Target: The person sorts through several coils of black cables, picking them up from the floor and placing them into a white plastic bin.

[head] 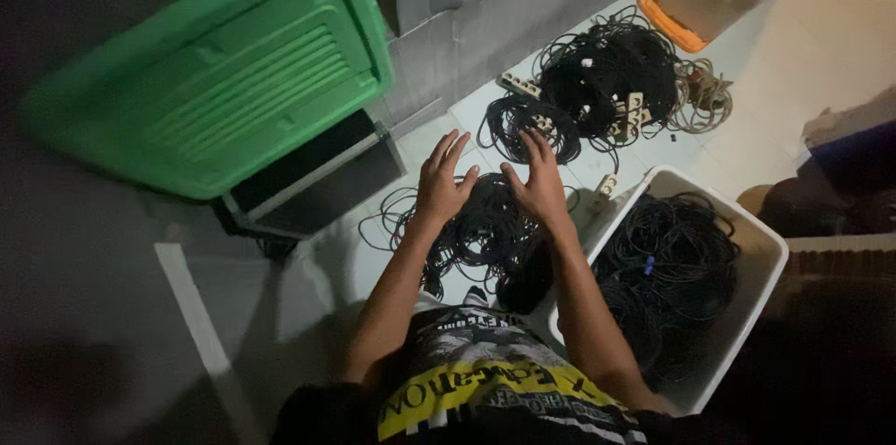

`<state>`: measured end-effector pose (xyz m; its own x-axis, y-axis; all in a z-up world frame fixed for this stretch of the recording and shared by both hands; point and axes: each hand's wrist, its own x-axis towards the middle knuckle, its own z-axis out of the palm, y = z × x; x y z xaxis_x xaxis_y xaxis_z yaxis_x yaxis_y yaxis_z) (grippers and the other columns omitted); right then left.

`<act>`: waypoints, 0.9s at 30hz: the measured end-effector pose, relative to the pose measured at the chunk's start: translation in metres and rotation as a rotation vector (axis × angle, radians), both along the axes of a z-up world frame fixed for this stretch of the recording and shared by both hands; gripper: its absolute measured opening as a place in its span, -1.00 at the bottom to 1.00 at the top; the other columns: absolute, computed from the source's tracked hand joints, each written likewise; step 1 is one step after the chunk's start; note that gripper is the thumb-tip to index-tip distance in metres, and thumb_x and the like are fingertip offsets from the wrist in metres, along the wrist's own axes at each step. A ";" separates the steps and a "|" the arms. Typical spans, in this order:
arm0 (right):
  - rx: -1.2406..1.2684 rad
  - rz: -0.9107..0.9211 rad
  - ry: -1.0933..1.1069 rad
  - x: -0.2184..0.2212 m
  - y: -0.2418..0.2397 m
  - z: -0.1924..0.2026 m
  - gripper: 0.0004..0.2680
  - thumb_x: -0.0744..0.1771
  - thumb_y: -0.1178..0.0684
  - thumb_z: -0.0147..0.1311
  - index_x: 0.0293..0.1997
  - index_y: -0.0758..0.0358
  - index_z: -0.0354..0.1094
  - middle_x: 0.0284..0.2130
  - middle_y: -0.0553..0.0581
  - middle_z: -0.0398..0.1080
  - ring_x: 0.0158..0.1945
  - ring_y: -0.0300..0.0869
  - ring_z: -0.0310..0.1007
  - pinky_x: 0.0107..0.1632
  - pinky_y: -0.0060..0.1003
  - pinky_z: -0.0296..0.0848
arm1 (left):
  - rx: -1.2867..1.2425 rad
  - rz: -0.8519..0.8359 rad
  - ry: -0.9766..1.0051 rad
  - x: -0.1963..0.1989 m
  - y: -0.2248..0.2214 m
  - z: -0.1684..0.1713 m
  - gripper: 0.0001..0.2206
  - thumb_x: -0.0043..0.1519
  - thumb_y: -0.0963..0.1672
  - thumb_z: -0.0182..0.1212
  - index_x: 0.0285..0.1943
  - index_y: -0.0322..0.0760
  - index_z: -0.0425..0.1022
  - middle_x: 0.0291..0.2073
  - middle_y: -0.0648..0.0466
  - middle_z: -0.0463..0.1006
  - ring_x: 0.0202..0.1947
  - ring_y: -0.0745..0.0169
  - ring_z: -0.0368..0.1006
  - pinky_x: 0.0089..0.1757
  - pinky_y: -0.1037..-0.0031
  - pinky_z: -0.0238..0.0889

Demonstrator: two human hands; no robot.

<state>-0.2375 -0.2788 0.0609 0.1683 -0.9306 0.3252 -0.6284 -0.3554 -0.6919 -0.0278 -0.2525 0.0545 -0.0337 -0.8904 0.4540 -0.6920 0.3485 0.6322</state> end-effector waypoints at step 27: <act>0.365 -0.260 -0.033 0.079 -0.046 -0.162 -0.52 0.33 -0.05 0.21 0.40 0.26 0.15 0.35 0.39 0.17 0.38 0.26 0.16 0.32 -0.01 0.23 | 0.512 -0.339 -0.036 0.080 -0.113 -0.146 -0.44 0.27 -0.06 0.29 0.48 -0.12 0.27 0.43 -0.11 0.25 0.36 -0.25 0.23 0.16 0.07 0.24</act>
